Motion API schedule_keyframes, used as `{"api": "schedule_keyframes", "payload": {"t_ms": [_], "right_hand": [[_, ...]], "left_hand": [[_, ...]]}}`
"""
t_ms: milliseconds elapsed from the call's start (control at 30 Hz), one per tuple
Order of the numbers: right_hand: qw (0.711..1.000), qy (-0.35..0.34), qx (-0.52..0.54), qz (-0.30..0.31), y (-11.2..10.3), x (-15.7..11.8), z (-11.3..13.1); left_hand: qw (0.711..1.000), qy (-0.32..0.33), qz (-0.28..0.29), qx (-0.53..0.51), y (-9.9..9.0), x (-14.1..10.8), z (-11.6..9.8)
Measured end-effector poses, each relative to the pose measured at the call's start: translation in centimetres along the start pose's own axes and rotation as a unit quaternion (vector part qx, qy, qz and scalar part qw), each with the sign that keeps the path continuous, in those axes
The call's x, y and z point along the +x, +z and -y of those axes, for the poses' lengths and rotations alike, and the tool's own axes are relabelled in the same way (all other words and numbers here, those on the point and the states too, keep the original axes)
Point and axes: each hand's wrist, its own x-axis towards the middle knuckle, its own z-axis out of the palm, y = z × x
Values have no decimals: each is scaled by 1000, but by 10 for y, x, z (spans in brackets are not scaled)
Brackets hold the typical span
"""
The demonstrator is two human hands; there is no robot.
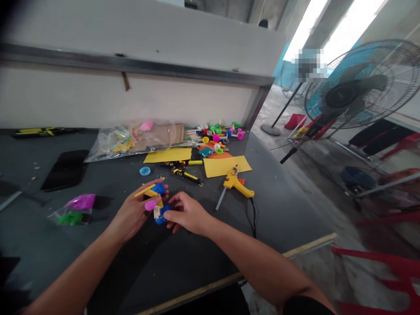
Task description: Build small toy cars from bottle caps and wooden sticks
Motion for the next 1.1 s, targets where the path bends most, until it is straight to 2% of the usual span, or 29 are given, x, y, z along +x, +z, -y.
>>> {"api": "schedule_keyframes", "payload": {"t_ms": [167,400,567,700,1100], "right_hand": [[1000,-3,15,-26,1,2,0],[996,-57,68,-10,1,-1,1],[993,-75,90,5,2,-3,3],[991,-79,108,30,1,-3,2],[989,-73,124,34,0,-1,0]], "left_hand": [[999,11,31,-39,-3,-3,-3],[993,31,38,-111,-5,-1,-4],[993,49,16,-109,-6,1,0],[992,58,29,-105,-7,2,3],[993,31,27,-110,-7,2,2]]}}
